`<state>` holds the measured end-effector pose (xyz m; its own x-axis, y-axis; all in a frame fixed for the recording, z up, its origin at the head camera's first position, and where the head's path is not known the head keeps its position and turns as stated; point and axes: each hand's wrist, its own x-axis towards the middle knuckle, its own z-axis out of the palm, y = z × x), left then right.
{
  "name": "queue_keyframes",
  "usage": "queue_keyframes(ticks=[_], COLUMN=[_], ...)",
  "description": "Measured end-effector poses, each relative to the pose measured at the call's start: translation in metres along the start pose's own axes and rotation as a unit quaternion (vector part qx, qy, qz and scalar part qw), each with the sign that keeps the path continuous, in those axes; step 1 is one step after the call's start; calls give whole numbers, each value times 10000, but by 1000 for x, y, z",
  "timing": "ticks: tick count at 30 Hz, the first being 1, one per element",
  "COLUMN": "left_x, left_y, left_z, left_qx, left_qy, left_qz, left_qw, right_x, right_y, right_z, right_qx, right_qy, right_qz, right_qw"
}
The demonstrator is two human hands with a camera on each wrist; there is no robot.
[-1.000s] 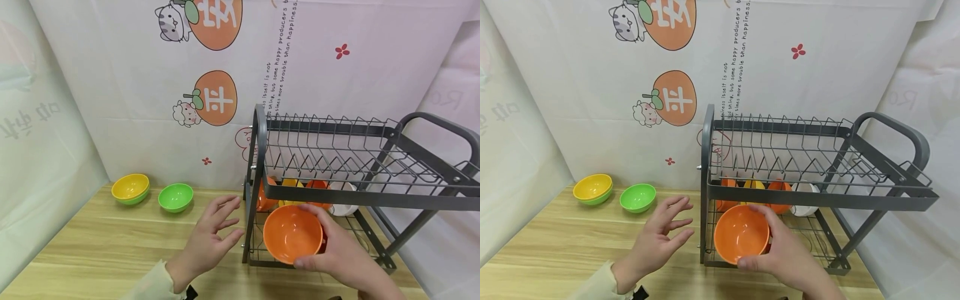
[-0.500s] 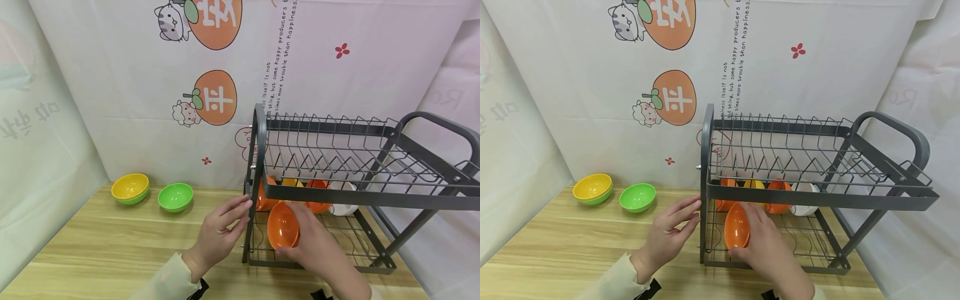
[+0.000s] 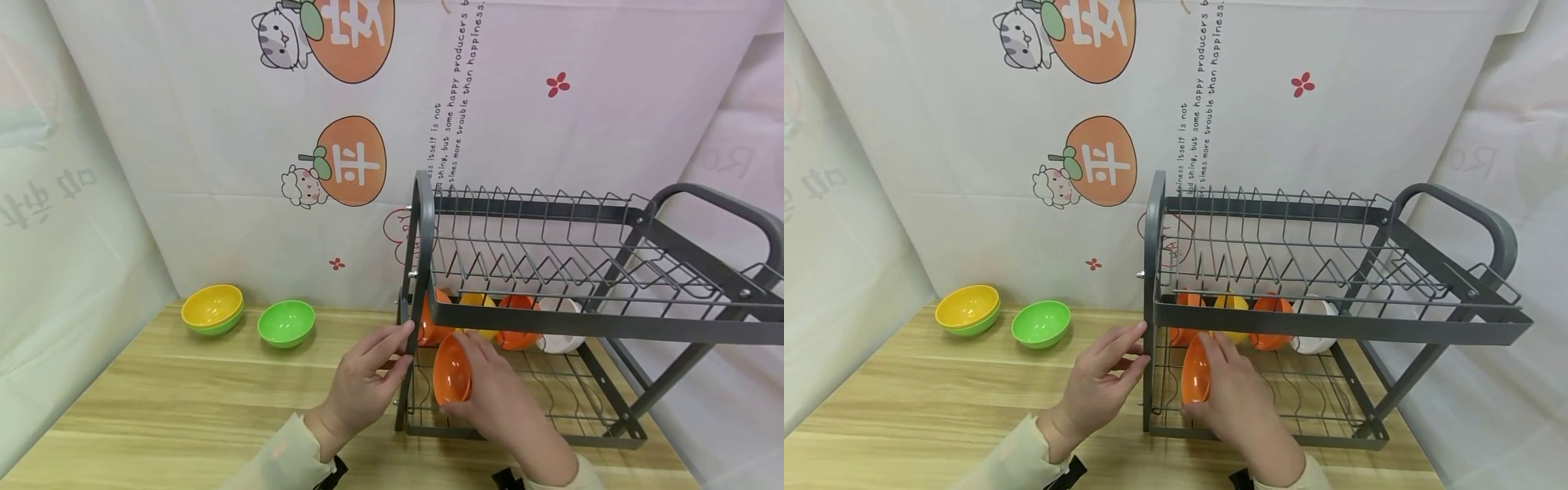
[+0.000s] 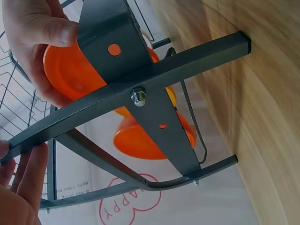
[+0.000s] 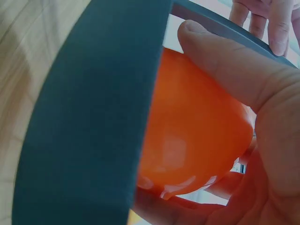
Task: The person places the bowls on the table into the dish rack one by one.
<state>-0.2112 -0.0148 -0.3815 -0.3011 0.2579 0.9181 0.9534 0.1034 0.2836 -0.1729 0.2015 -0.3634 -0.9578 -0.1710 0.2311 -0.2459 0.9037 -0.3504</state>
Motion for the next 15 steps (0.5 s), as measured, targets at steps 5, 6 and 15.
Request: queue_keyframes(ticks=[5, 6, 15], left_x=[-1, -1, -1], left_y=[2, 2, 5], left_z=[1, 1, 0], left_qx=[-5, -8, 49], left_qy=[-32, -30, -70], left_qz=[-142, -169, -467], left_qw=[9999, 9999, 9989], right_x=[3, 4, 10], right_y=[-1, -2, -10], right_z=[3, 3, 7], right_qx=[19, 32, -189], right_qy=[15, 1, 11], right_qz=[-50, -58, -77], right_qw=[10000, 10000, 9998])
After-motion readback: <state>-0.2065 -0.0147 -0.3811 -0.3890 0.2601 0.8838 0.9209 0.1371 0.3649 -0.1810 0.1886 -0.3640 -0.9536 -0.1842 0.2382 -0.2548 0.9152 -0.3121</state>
